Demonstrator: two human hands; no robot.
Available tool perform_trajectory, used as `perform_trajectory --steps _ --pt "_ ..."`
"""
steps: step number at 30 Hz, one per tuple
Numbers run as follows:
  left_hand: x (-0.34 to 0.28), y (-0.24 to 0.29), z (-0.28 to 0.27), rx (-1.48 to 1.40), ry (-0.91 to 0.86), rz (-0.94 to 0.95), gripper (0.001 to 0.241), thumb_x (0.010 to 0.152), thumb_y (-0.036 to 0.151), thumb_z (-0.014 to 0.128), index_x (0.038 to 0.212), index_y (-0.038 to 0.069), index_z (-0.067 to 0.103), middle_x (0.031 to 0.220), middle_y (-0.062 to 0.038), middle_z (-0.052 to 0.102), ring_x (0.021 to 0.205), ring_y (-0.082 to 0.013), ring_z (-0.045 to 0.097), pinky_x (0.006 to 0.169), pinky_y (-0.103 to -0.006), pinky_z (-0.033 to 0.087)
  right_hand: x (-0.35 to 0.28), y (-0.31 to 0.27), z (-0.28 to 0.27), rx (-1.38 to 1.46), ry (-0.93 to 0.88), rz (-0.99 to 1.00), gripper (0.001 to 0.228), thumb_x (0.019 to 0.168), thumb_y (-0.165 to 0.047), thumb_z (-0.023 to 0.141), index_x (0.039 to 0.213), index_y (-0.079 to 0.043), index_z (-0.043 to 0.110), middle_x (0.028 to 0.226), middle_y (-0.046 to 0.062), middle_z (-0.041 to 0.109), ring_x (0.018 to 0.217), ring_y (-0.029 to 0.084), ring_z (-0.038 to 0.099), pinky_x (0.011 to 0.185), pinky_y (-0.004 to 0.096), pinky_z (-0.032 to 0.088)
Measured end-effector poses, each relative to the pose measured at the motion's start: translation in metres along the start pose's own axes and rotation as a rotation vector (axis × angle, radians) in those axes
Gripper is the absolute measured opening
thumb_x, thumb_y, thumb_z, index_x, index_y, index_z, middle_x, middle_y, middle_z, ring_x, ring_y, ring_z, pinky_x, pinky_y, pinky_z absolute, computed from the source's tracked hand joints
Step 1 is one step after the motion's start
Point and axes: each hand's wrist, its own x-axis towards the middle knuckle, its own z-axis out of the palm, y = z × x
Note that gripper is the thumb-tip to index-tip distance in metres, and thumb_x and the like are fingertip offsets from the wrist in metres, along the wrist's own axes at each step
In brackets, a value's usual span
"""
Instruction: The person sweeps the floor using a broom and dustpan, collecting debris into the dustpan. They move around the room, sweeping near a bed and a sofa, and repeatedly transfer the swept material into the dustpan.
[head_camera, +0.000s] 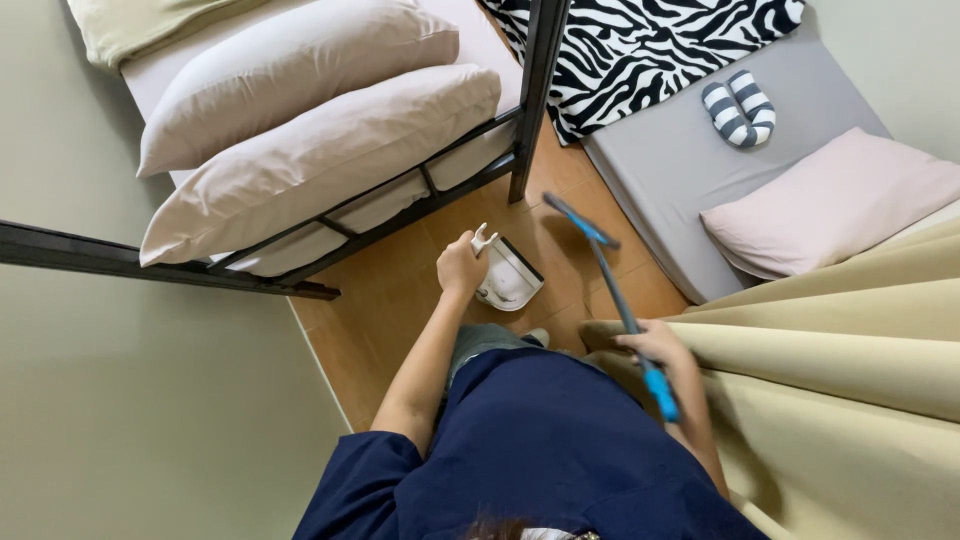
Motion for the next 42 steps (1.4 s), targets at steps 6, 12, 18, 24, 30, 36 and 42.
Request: perform_trajectory --steps 6,12,18,24,30,36,42 --pt "-0.001 -0.006 0.004 0.014 0.021 -0.006 0.030 0.095 0.035 0.066 0.080 0.010 0.062 0.073 -0.021 0.069 0.071 -0.0445 0.068 0.063 -0.0554 0.052 0.066 0.041 0.059 -0.123 -0.044 0.041 0.016 0.083 -0.008 0.076 0.093 0.003 0.071 0.072 0.011 0.070 0.053 0.018 0.063 0.048 0.032 0.051" --pt "0.004 -0.012 0.008 0.036 0.028 0.024 0.026 0.091 0.032 0.067 0.080 0.009 0.062 0.073 -0.020 0.070 0.070 -0.0433 0.068 0.063 -0.0545 0.053 0.025 0.025 0.017 0.295 -0.226 0.131 0.021 0.084 0.001 0.067 0.104 -0.003 0.073 0.070 0.005 0.059 0.051 0.012 0.054 0.046 0.026 0.045" --pt "0.001 -0.001 -0.004 -0.020 -0.022 0.018 0.028 0.094 0.035 0.067 0.081 0.010 0.063 0.074 -0.020 0.070 0.071 -0.0433 0.068 0.064 -0.0542 0.053 -0.034 0.057 -0.078 0.619 -0.354 -0.004 0.017 0.096 -0.012 0.064 0.105 0.000 0.059 0.080 0.006 0.060 0.047 0.008 0.047 0.039 0.023 0.036" --pt "-0.009 -0.002 -0.003 -0.060 -0.075 -0.016 0.024 0.093 0.034 0.068 0.089 0.010 0.068 0.079 -0.022 0.070 0.077 -0.0445 0.068 0.067 -0.0539 0.053 -0.063 0.045 -0.087 0.469 -0.087 0.053 0.023 0.088 -0.008 0.061 0.111 -0.011 0.064 0.072 0.002 0.052 0.044 0.008 0.044 0.038 0.025 0.034" --pt "-0.009 -0.001 -0.013 -0.168 -0.189 0.077 0.024 0.084 0.028 0.071 0.104 0.015 0.074 0.085 -0.021 0.071 0.080 -0.0426 0.069 0.068 -0.0506 0.054 0.008 0.077 -0.050 0.318 0.177 0.077 0.009 0.091 -0.004 0.063 0.087 -0.001 0.056 0.065 0.008 0.056 0.049 0.018 0.052 0.044 0.034 0.043" --pt "-0.002 0.004 0.003 -0.162 -0.343 0.192 0.020 0.082 0.027 0.072 0.099 0.015 0.072 0.081 -0.020 0.071 0.079 -0.0407 0.069 0.069 -0.0501 0.054 0.013 0.061 -0.004 0.197 0.071 0.151 0.008 0.085 -0.004 0.064 0.078 -0.002 0.063 0.064 0.009 0.060 0.051 0.018 0.057 0.046 0.035 0.048" --pt "0.012 0.014 0.016 -0.095 -0.326 0.344 0.020 0.084 0.027 0.075 0.092 0.010 0.068 0.080 -0.021 0.070 0.078 -0.0430 0.067 0.068 -0.0530 0.052 -0.043 0.030 -0.021 0.328 -0.212 0.217 0.006 0.089 -0.007 0.063 0.094 -0.007 0.059 0.068 0.002 0.056 0.049 0.011 0.050 0.042 0.027 0.039"
